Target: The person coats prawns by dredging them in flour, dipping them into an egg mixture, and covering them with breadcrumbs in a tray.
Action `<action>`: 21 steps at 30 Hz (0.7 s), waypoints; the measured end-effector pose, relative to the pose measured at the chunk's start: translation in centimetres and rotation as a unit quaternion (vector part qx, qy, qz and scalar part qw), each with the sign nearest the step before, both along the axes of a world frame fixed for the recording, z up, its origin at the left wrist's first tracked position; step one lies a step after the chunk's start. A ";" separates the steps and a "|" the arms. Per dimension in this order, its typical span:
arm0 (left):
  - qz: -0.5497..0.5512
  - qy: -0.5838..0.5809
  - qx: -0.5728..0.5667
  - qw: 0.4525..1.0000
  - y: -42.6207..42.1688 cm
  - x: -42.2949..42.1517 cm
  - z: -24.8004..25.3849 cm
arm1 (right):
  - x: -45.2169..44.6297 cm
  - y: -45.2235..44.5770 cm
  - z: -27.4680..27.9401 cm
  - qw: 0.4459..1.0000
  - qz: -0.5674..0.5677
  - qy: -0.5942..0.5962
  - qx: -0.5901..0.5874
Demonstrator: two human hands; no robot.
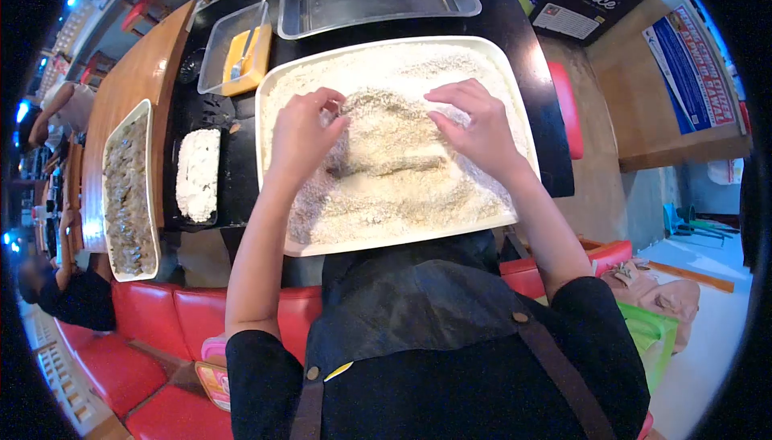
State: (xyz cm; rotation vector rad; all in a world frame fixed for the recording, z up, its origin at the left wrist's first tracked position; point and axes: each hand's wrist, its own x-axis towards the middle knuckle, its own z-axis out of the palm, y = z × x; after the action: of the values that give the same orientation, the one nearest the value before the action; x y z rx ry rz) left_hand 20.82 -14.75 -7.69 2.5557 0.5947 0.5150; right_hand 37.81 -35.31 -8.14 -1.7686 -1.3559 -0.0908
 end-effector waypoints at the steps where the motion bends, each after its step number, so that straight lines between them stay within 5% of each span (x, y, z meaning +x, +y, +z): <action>1: 0.000 0.008 -0.006 1.000 0.1 0.0 -0.1 | -0.3 0.2 0.0 1.000 0.001 0.007 0.000; 12: -0.012 0.016 -0.114 0.993 0.3 2.3 6.2 | -0.5 -2.7 0.6 0.993 -0.072 0.086 0.029; 21: -0.180 -0.089 -0.109 0.973 -4.2 5.7 13.2 | 1.7 -4.5 1.5 0.976 -0.129 0.134 0.115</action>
State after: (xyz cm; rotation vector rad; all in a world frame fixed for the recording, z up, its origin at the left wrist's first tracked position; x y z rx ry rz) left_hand 26.55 -18.95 5.52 2.3033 0.1089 0.5096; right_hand 39.47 -39.79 -6.65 -1.6826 -0.8825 -0.1395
